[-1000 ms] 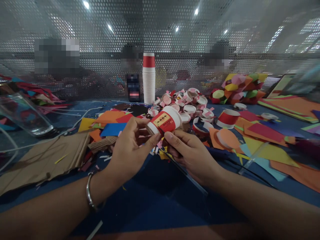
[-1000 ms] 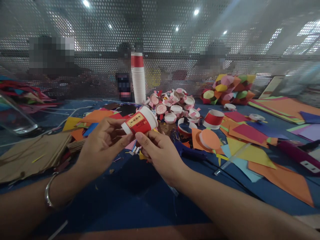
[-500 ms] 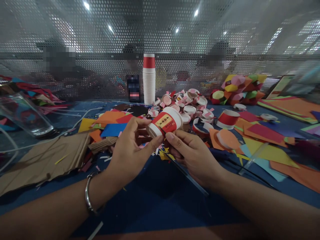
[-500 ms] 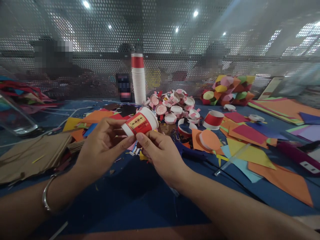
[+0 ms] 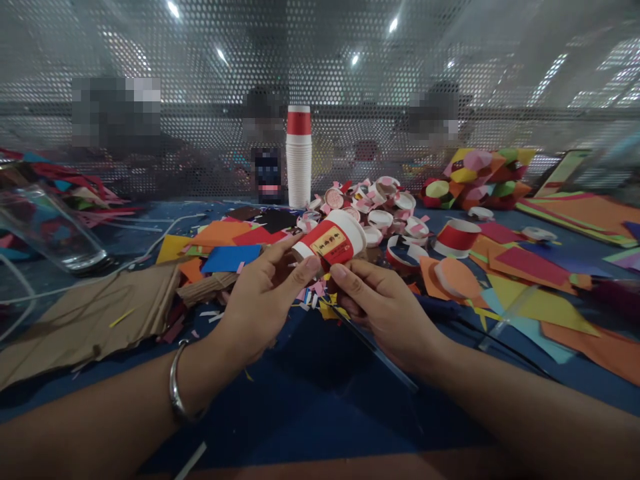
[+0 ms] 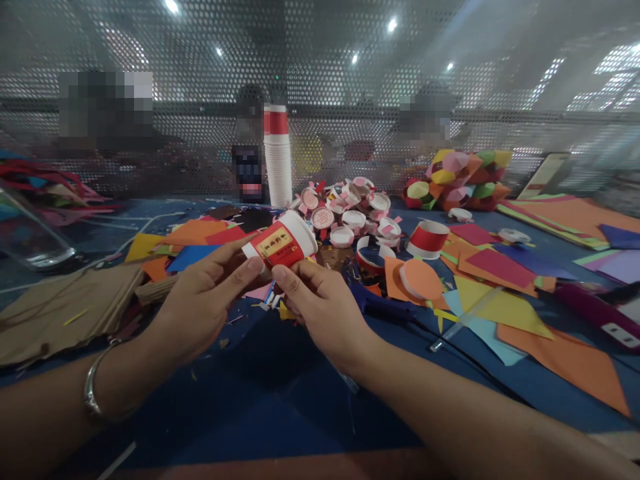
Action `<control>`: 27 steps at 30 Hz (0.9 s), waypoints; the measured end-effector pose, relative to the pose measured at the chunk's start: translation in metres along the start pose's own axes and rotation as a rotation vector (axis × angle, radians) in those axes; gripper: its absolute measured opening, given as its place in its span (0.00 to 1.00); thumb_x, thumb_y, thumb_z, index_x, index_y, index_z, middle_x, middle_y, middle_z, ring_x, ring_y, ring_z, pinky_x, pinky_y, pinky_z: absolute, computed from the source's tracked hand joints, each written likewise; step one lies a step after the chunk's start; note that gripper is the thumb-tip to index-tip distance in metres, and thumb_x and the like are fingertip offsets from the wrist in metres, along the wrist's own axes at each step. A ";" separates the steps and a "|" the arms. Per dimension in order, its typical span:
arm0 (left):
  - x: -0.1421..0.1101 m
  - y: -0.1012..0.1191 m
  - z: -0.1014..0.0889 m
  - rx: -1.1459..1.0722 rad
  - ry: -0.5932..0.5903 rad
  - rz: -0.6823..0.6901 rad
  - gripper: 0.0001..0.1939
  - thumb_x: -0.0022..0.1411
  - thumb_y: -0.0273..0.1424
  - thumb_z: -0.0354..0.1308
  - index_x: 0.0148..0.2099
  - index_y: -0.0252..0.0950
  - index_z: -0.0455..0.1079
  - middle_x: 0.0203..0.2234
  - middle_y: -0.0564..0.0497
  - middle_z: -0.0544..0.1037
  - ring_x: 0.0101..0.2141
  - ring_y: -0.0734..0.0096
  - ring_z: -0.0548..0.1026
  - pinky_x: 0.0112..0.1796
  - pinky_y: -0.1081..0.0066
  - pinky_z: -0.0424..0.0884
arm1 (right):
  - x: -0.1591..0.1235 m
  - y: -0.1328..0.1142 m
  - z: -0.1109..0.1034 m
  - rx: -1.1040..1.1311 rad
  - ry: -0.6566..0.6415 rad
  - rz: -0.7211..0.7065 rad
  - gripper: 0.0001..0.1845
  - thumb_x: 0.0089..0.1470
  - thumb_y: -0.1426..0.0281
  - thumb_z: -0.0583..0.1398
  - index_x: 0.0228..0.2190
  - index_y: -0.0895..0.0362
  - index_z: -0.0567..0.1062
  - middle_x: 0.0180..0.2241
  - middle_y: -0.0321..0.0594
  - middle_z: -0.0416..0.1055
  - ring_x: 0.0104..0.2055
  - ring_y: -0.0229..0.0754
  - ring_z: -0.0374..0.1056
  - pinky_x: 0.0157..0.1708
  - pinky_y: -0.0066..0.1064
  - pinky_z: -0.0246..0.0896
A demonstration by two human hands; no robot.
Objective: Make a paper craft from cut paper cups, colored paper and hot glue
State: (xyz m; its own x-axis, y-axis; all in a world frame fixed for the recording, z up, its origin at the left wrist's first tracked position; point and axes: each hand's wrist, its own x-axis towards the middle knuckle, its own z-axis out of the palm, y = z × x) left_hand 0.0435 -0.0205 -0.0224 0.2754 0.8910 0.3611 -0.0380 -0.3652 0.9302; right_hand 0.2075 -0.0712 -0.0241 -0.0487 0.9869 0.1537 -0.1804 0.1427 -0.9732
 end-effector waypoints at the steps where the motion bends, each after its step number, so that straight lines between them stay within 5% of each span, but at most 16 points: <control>1: 0.000 0.001 -0.001 0.010 -0.024 -0.022 0.24 0.66 0.45 0.66 0.60 0.40 0.76 0.41 0.46 0.82 0.41 0.59 0.81 0.49 0.55 0.78 | 0.000 0.000 0.000 0.011 -0.003 -0.001 0.23 0.61 0.52 0.66 0.27 0.55 0.68 0.20 0.25 0.53 0.21 0.30 0.45 0.21 0.28 0.41; 12: -0.006 0.009 0.000 0.164 -0.026 0.054 0.26 0.65 0.43 0.66 0.61 0.40 0.75 0.38 0.48 0.82 0.38 0.60 0.81 0.41 0.62 0.79 | -0.004 -0.001 0.001 0.014 0.001 0.012 0.24 0.59 0.50 0.67 0.27 0.55 0.68 0.19 0.25 0.55 0.20 0.30 0.45 0.20 0.28 0.41; 27: -0.008 0.007 0.000 0.200 0.042 0.065 0.32 0.62 0.43 0.70 0.65 0.40 0.73 0.43 0.46 0.84 0.42 0.55 0.82 0.48 0.55 0.80 | -0.002 0.003 0.000 0.010 0.011 -0.011 0.25 0.61 0.51 0.66 0.26 0.55 0.67 0.19 0.25 0.54 0.20 0.30 0.45 0.20 0.28 0.41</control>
State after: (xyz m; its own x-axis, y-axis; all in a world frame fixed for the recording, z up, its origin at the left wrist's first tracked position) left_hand 0.0409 -0.0302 -0.0186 0.2384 0.8726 0.4263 0.1379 -0.4649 0.8746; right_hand 0.2068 -0.0729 -0.0275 -0.0363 0.9861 0.1623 -0.1908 0.1526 -0.9697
